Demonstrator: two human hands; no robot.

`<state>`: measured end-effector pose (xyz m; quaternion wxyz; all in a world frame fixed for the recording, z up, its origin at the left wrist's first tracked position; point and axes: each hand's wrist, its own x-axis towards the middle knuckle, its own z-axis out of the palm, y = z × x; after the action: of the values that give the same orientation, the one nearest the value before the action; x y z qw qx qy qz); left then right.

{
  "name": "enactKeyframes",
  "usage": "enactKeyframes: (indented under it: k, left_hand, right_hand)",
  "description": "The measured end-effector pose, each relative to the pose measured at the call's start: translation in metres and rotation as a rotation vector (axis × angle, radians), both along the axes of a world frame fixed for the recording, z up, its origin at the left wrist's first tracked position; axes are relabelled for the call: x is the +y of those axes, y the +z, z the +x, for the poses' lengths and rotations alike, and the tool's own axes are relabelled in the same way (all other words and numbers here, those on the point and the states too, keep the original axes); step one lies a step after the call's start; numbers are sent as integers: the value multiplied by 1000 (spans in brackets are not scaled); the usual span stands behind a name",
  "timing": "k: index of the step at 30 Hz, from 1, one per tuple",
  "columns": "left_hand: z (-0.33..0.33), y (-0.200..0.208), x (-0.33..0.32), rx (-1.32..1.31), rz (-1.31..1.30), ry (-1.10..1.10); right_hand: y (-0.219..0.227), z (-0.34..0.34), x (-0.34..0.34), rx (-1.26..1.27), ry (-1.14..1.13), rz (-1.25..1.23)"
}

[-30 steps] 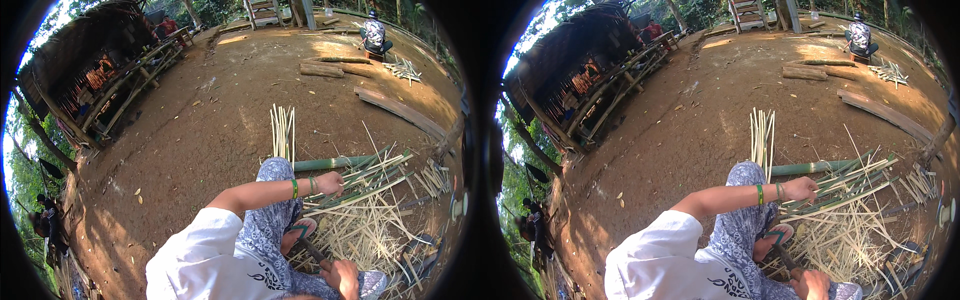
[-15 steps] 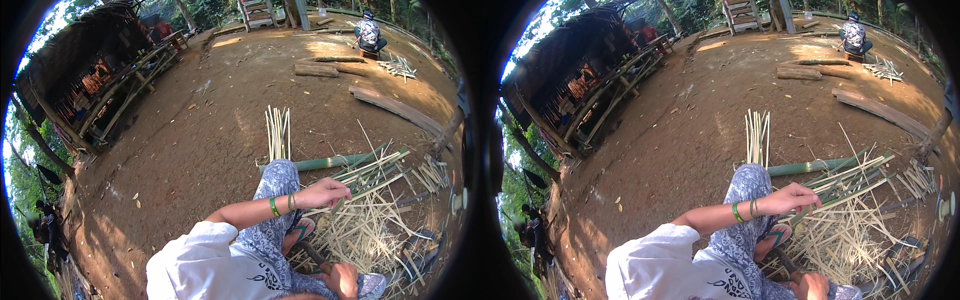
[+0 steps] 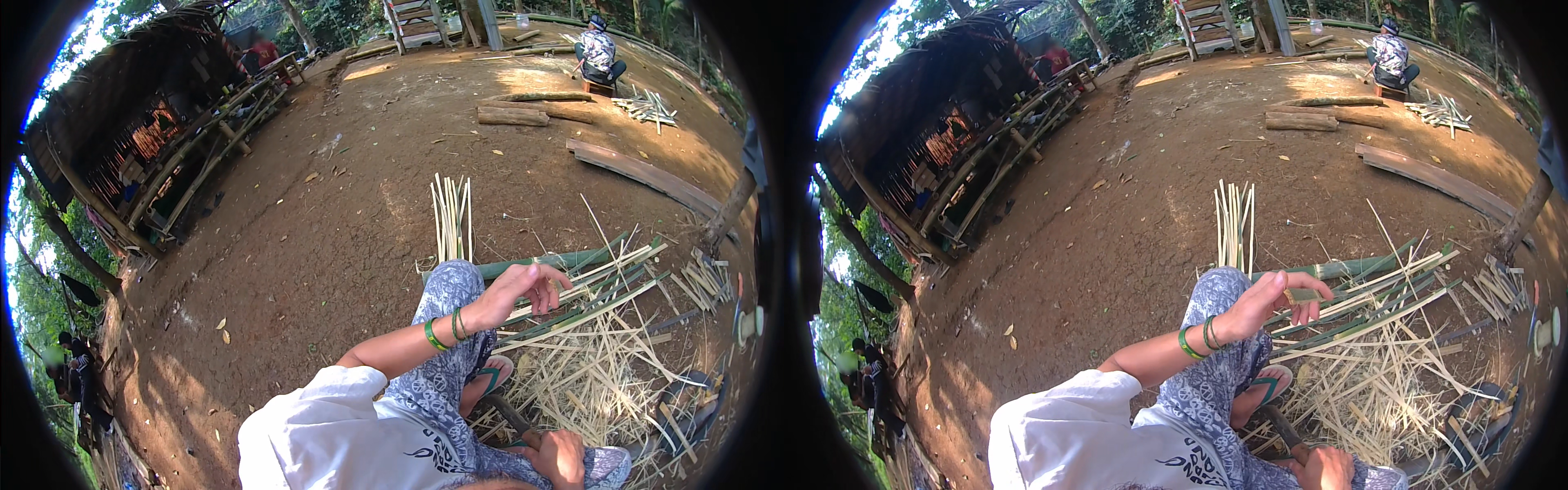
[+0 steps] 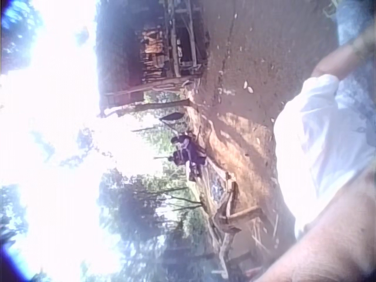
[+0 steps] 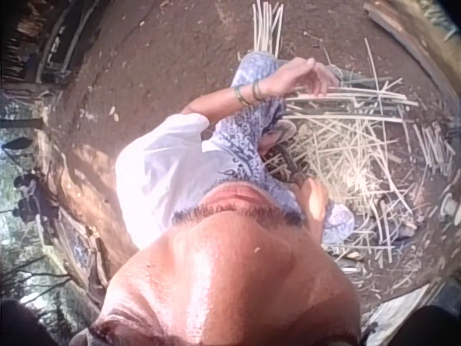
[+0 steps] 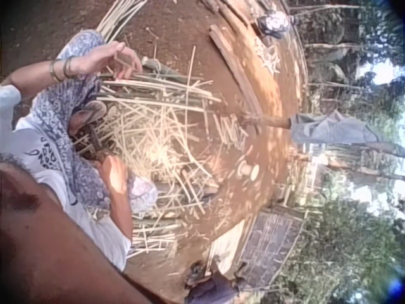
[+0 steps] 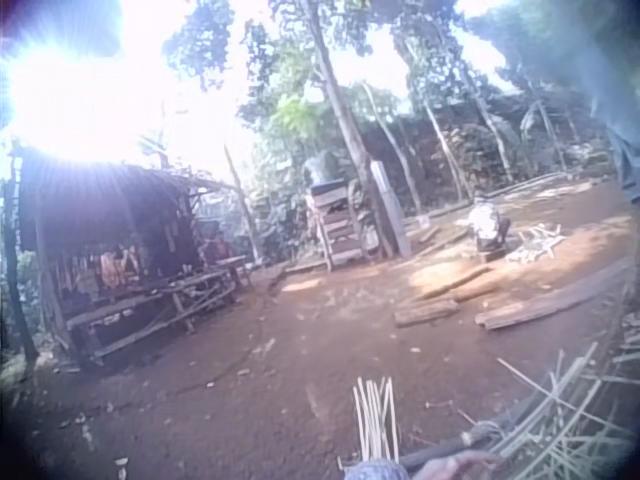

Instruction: The person sits on the ground and uses a large machete to split long bamboo stalks into thin strips. They hold the bamboo vertically and strike it repeatedly with the blade to separate the fibers, then gather the resulting strips into a pile.

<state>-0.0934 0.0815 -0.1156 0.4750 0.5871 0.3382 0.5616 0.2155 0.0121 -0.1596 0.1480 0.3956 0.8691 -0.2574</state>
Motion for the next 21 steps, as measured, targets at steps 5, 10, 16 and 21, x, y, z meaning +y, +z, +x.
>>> enactKeyframes:
  k: [5, 10, 16, 21]
  left_hand:
    - [-10, 3, 1, 111, 144, 100]
    - [-14, 13, -6, 200, 197, 305]
    - [-20, 16, -5, 309, 275, 388]
    - [-27, 19, 0, 531, 470, 486]
  right_hand:
    - [-1, 0, -1, -6, 8, 20]
    - [-10, 5, -3, 8, -11, 76]
    - [-9, 3, 1, -11, -28, -23]
    - [0, -1, 0, -84, -38, -20]
